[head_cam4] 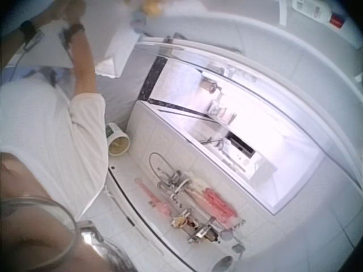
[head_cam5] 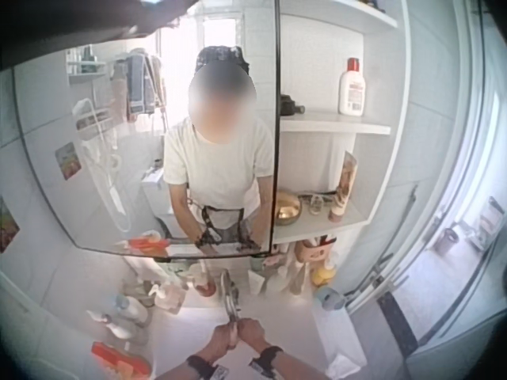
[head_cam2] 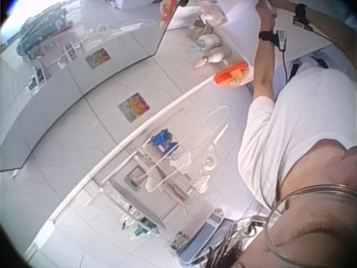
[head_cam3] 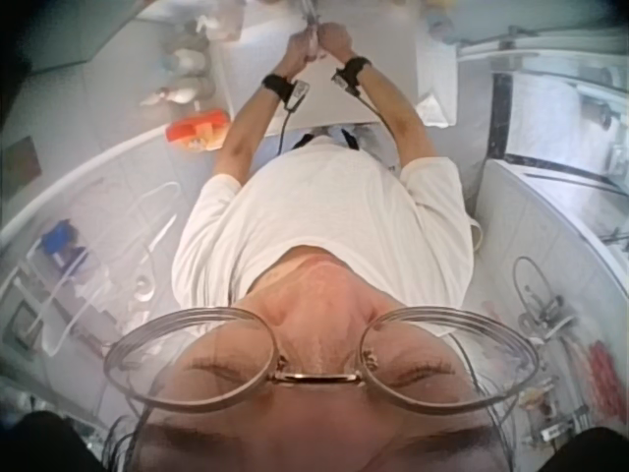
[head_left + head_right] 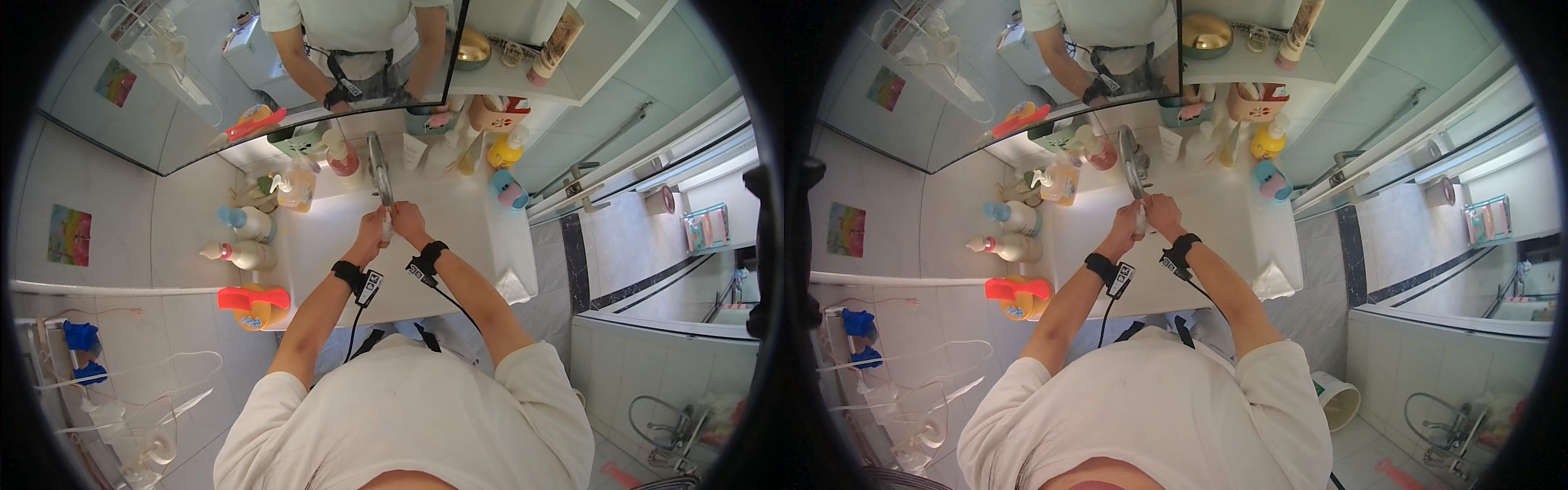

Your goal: The person wipes a desk with a tissue, discards it, washes hands, then uses a lint roller to clean a pink bedsheet and a pillow. The person moves between the bedroom and bathroom during the task.

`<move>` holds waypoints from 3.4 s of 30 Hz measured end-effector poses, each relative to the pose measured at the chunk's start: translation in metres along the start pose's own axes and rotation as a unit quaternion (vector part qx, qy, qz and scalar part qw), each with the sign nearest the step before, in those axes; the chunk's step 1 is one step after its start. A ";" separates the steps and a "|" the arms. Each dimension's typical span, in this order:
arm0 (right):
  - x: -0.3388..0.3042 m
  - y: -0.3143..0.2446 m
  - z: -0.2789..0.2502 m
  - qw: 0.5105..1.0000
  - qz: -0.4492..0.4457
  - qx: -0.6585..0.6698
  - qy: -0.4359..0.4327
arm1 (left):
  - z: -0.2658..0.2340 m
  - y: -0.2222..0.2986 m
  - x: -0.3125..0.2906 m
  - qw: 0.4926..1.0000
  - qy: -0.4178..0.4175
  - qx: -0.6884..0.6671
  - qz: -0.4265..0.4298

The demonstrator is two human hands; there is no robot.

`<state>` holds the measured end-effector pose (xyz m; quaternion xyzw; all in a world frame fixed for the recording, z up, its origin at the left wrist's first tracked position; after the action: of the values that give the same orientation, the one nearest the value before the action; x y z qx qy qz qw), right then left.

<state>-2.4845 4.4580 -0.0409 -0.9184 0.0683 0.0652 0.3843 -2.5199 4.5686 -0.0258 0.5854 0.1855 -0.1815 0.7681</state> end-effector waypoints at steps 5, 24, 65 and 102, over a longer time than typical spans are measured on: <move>0.017 0.022 -0.004 0.963 0.111 0.239 -0.060 | -0.018 0.019 -0.014 0.994 0.028 -0.095 0.038; -0.024 -0.049 -0.023 0.986 -0.133 -0.099 0.008 | 0.004 0.001 0.017 0.956 -0.057 0.024 0.286; -0.031 -0.030 -0.021 0.996 -0.047 0.069 0.036 | -0.007 -0.027 0.032 0.991 -0.001 -0.132 0.007; 0.003 0.104 -0.014 0.945 0.157 0.282 0.043 | -0.035 -0.003 -0.001 0.990 0.025 -0.107 0.089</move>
<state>-2.4987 4.3759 -0.1041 -0.7517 0.2439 0.0629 0.6095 -2.5247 4.6019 -0.0362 0.5179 0.1701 -0.0769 0.8348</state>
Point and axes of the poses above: each hand's wrist, its own x-axis towards the middle knuckle, its own z-axis out of the palm, y = z × x, the point moved 4 cm from there along x, towards the middle knuckle, and after that the axes turned 10 degrees about z, right-handed, at the moved point
